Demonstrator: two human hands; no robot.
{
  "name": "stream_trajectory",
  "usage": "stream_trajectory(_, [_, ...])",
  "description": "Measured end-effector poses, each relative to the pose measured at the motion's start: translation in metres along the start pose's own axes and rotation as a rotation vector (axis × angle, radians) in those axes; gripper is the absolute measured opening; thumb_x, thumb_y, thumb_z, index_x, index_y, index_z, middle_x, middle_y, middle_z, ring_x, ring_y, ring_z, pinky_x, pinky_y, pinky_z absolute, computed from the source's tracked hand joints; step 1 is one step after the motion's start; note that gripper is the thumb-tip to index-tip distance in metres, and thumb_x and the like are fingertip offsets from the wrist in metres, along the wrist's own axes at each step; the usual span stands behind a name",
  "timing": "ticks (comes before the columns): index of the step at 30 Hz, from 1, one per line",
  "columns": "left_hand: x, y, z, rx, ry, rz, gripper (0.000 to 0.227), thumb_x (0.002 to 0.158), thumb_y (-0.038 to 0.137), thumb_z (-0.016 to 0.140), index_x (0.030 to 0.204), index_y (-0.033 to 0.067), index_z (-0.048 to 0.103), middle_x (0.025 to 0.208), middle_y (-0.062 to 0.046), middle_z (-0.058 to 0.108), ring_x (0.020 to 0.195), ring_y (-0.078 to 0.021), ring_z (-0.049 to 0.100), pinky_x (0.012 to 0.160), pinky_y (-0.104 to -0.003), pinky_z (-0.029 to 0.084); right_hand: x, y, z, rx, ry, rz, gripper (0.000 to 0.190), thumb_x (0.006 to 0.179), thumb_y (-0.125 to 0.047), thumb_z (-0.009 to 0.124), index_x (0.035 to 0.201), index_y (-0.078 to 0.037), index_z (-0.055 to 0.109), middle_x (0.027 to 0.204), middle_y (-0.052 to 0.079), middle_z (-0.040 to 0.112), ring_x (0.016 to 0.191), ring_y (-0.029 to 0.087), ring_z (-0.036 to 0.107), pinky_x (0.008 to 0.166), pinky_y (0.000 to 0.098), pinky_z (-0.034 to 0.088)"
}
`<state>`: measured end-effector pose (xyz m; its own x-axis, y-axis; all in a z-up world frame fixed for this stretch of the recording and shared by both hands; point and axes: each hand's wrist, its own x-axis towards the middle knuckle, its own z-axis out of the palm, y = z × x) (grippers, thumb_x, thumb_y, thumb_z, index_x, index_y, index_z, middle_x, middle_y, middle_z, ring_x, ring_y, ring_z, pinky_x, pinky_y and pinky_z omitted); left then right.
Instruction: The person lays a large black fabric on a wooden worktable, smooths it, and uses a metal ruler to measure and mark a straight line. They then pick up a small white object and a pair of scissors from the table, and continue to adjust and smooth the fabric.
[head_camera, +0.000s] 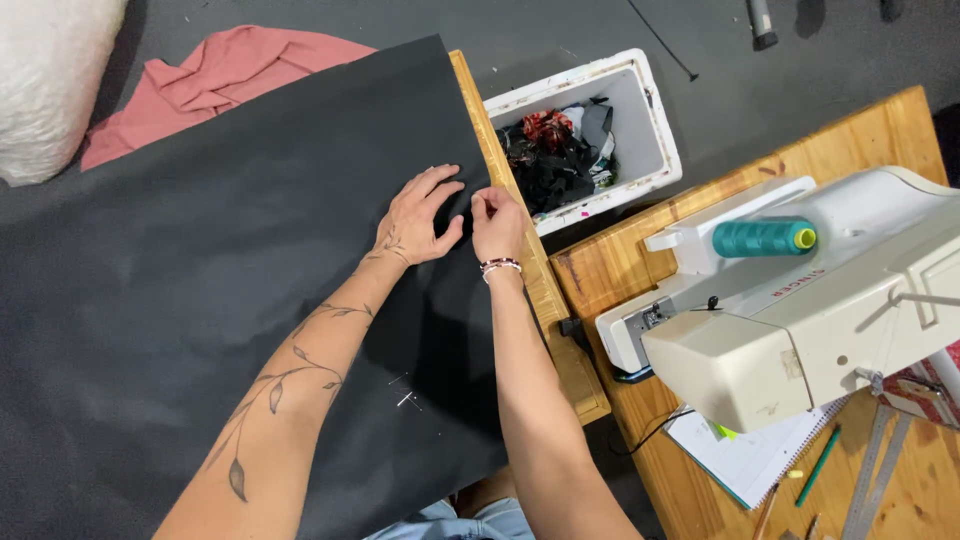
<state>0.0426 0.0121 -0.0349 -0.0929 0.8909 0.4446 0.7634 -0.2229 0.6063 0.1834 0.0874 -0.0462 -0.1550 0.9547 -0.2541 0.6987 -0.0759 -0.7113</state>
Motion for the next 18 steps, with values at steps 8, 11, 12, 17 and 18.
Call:
stream_trajectory(8, [-0.004, -0.014, 0.008, -0.025, 0.013, 0.031, 0.042, 0.077, 0.023, 0.068, 0.116, 0.0069, 0.071, 0.133, -0.015, 0.059, 0.130, -0.0347, 0.055, 0.112, -0.045, 0.044, -0.004, -0.018, -0.003, 0.045, 0.056, 0.064, 0.016, 0.085, -0.031, 0.077, 0.098, -0.021, 0.072, 0.090, 0.002, 0.078, 0.089, 0.025, 0.073, 0.087, 0.0420, 0.055])
stream_trajectory(11, [-0.006, -0.009, 0.008, -0.001, 0.019, 0.057, 0.044, 0.076, 0.023, 0.068, 0.117, 0.0078, 0.073, 0.132, -0.016, 0.059, 0.128, -0.0355, 0.056, 0.111, -0.045, 0.043, -0.011, -0.017, -0.018, 0.041, 0.057, 0.077, 0.026, 0.082, -0.037, 0.080, 0.099, -0.023, 0.067, 0.088, -0.003, 0.078, 0.085, 0.021, 0.075, 0.088, 0.0387, 0.054])
stream_trajectory(12, [-0.002, -0.011, 0.006, 0.034, 0.019, 0.081, 0.046, 0.075, 0.024, 0.070, 0.118, 0.0088, 0.074, 0.131, -0.016, 0.059, 0.127, -0.0362, 0.057, 0.112, -0.045, 0.043, -0.007, -0.016, -0.022, 0.011, 0.054, 0.064, 0.029, 0.082, -0.046, 0.080, 0.099, -0.029, 0.063, 0.090, -0.007, 0.078, 0.090, 0.020, 0.075, 0.090, 0.0369, 0.054])
stream_trajectory(17, [-0.004, -0.007, 0.010, 0.164, -0.014, 0.114, 0.048, 0.088, 0.039, 0.067, 0.130, 0.0137, 0.068, 0.135, -0.017, 0.056, 0.131, -0.0352, 0.053, 0.115, -0.047, 0.039, -0.101, -0.019, -0.062, -0.171, -0.265, -0.209, 0.018, 0.084, -0.031, 0.078, 0.092, -0.017, 0.068, 0.100, 0.003, 0.076, 0.102, 0.033, 0.069, 0.087, 0.0497, 0.054])
stream_trajectory(18, [-0.003, -0.008, 0.013, 0.208, -0.027, 0.131, 0.050, 0.096, 0.046, 0.063, 0.136, 0.0161, 0.064, 0.138, -0.018, 0.053, 0.133, -0.0355, 0.051, 0.115, -0.049, 0.038, -0.122, -0.012, -0.065, -0.242, -0.392, -0.344, 0.011, 0.080, -0.026, 0.080, 0.082, -0.018, 0.072, 0.096, 0.000, 0.076, 0.098, 0.034, 0.068, 0.082, 0.0506, 0.057])
